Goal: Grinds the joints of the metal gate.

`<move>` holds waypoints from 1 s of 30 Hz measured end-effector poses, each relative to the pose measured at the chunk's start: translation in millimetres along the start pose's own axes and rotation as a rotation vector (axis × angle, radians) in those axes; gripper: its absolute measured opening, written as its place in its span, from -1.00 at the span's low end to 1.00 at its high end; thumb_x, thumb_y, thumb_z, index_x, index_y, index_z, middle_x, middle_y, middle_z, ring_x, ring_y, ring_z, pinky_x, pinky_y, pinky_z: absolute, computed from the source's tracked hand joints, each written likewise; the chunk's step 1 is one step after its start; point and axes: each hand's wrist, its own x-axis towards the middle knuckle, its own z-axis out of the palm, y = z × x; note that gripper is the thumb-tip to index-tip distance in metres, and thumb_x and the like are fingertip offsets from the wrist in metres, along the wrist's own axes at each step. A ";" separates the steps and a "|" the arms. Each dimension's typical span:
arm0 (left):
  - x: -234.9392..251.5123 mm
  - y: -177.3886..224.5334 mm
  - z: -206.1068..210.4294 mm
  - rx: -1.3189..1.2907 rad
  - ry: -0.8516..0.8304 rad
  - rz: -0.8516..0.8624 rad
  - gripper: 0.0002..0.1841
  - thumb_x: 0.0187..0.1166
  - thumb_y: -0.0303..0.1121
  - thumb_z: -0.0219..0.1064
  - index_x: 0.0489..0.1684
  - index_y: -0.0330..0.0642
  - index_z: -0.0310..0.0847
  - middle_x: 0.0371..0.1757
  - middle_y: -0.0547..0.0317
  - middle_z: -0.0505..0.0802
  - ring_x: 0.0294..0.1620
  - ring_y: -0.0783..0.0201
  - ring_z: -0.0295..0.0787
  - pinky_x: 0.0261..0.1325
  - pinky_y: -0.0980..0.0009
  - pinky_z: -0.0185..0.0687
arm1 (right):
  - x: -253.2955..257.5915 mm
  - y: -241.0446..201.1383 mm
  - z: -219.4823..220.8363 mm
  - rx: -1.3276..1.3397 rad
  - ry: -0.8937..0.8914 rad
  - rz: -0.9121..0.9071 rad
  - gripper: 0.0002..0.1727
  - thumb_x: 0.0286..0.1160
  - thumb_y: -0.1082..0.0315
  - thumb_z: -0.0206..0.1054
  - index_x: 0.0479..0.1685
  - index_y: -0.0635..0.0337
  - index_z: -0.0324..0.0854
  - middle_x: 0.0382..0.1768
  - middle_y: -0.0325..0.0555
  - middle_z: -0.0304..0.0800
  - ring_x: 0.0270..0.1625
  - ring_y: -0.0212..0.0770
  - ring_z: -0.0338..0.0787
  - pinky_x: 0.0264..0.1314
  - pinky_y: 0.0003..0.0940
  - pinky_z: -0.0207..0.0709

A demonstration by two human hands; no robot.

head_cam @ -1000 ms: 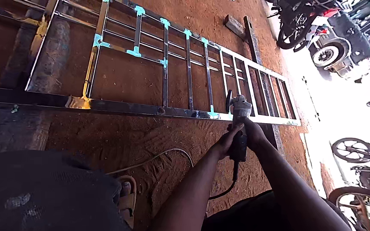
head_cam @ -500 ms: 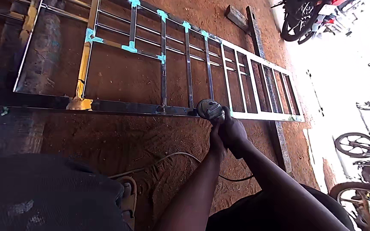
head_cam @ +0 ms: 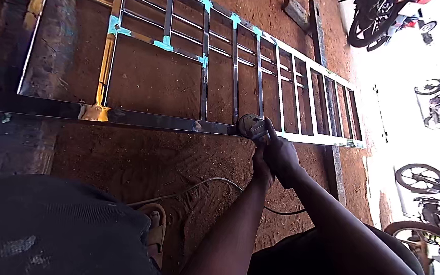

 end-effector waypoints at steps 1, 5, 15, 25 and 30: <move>0.1 0.7 0.2 0.005 0.004 -0.002 -0.58 0.80 0.04 0.06 0.21 -0.10 0.61 -0.04 0.09 0.83 -0.02 0.24 0.80 0.09 0.19 0.73 | -0.2 -1.3 -0.7 -0.002 -0.003 0.005 -0.11 0.64 0.10 0.17 0.95 -0.49 -0.25 -0.22 0.13 0.79 -0.14 0.23 0.85 -0.20 0.23 0.67; 1.6 4.3 2.8 0.021 0.018 -0.004 -0.57 0.80 0.05 0.06 0.21 -0.11 0.60 -0.04 0.07 0.83 -0.02 0.23 0.80 0.09 0.17 0.73 | 2.6 -2.9 -3.1 0.009 -0.011 0.003 -0.12 0.70 0.07 0.15 0.95 -0.48 -0.29 -0.24 0.12 0.79 -0.15 0.23 0.85 -0.19 0.23 0.67; -0.8 8.4 4.9 0.164 0.076 -0.055 -0.50 0.79 0.11 0.06 0.30 -0.13 0.59 0.04 0.04 0.83 0.05 0.18 0.79 0.15 0.12 0.71 | 0.2 -5.1 -8.3 0.069 -0.057 0.080 -0.06 0.64 0.10 0.22 0.96 -0.43 -0.30 -0.26 0.17 0.82 -0.18 0.29 0.85 -0.19 0.31 0.66; -20.4 18.6 8.2 0.423 -0.039 -0.210 -0.23 0.57 0.50 0.00 0.44 0.11 0.59 0.15 0.11 0.85 0.09 0.17 0.81 0.11 0.03 0.75 | 3.2 36.2 2.0 0.638 -0.028 0.239 -0.17 0.52 -0.06 0.41 0.81 -0.25 0.14 0.02 0.21 0.81 0.00 0.20 0.83 -0.01 0.32 0.65; -6.2 6.2 25.6 0.520 0.108 -0.160 -0.26 0.40 0.24 0.50 0.36 -0.17 0.55 0.03 -0.10 0.85 0.00 0.03 0.83 0.12 -0.01 0.76 | -8.3 50.7 -1.9 1.589 -0.102 0.235 -0.65 0.78 0.11 -0.08 -0.08 -0.03 0.64 -0.47 -0.28 0.79 -0.46 -0.42 0.78 -0.43 -0.43 0.70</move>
